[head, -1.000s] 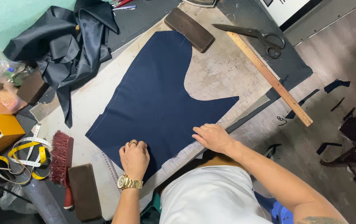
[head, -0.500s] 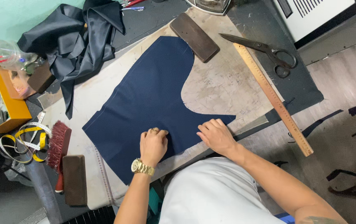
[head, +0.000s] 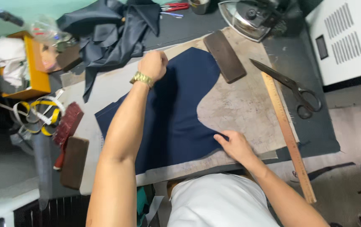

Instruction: The person irons a dark blue fabric piece on a work table, uses a wooden ruler and pink chalk to mark lines along the material, and trims the fabric with shears.

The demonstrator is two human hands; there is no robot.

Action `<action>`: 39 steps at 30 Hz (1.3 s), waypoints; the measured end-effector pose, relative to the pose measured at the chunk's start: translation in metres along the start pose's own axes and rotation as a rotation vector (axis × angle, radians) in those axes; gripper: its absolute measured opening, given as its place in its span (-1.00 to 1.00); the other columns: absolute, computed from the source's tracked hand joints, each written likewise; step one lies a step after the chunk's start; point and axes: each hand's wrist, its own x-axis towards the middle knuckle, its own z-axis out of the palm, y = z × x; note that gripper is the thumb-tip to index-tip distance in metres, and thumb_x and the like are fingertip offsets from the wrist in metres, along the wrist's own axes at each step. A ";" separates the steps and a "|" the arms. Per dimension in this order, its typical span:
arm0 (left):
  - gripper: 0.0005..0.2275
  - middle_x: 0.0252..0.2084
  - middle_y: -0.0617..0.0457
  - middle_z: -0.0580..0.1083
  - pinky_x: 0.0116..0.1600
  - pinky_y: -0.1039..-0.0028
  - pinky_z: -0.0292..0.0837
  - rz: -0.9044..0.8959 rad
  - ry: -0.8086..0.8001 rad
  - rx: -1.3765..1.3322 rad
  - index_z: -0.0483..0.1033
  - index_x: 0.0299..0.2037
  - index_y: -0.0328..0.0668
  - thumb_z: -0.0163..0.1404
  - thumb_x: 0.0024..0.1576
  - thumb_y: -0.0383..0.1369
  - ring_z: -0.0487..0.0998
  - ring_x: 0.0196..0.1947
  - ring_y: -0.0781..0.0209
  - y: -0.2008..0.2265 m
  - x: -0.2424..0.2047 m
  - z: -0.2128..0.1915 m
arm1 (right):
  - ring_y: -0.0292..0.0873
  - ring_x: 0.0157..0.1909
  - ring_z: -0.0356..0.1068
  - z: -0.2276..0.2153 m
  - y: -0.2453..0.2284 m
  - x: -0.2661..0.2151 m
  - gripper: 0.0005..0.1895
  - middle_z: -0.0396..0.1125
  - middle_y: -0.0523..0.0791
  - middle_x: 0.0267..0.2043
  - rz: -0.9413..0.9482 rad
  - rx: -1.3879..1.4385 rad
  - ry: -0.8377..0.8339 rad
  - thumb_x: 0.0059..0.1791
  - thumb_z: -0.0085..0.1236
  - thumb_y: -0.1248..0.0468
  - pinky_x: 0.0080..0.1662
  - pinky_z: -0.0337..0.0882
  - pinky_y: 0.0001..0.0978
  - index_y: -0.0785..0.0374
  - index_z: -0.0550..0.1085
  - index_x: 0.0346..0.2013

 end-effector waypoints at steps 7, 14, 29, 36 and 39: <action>-0.89 -0.39 0.03 0.61 -0.10 0.19 0.44 0.066 0.333 -0.256 0.63 -0.43 0.00 0.01 0.02 -0.32 0.62 -0.29 -0.10 -0.079 -0.001 -0.040 | -0.35 -0.32 0.37 -0.047 -0.108 -0.024 -0.77 0.48 -0.25 -0.24 -0.199 0.299 0.077 -0.01 0.17 0.19 -0.39 0.33 -0.49 0.21 0.68 -0.20; -0.48 0.14 -0.25 0.33 0.17 -0.05 0.40 -0.143 -0.116 -0.196 0.29 0.21 0.02 0.14 0.09 -0.06 0.55 0.01 -0.30 -0.012 -0.042 0.010 | -0.38 -0.52 -0.10 -0.014 -0.085 -0.054 -0.48 -0.07 -0.32 -0.58 -0.266 0.446 -0.061 0.02 0.34 0.23 -0.40 -0.05 -0.43 0.09 0.17 -0.67; -0.70 0.01 -0.14 0.50 0.05 0.29 0.56 0.920 0.803 -0.808 0.47 0.04 -0.34 -0.11 0.21 -0.83 0.55 0.00 -0.02 -0.074 -0.148 -0.277 | 0.06 -0.37 0.57 -0.034 -0.178 -0.071 -0.85 0.45 0.14 0.03 -0.640 0.604 0.735 0.08 -0.05 0.61 -0.39 0.62 -0.34 0.49 0.49 -0.16; -0.50 0.34 -0.24 0.33 0.43 0.07 0.13 0.518 0.763 -0.847 0.54 0.08 -0.17 -0.09 -0.05 -0.79 0.30 0.38 -0.17 -0.103 -0.221 -0.085 | 0.34 -0.09 0.48 0.002 -0.092 -0.026 -0.89 0.31 0.39 0.20 -0.575 0.848 0.644 0.03 -0.19 0.74 -0.34 0.62 -0.02 0.67 0.33 -0.26; -0.57 0.29 -0.50 0.31 0.39 -0.22 0.06 -0.067 0.500 -0.592 0.28 0.33 -0.46 -0.12 0.21 -0.56 0.31 0.34 -0.42 -0.116 -0.215 0.026 | 0.42 -0.09 0.45 0.024 -0.043 -0.007 -0.84 0.17 0.49 0.25 -0.271 0.899 0.667 0.03 -0.16 0.69 -0.30 0.65 0.08 0.73 0.34 -0.12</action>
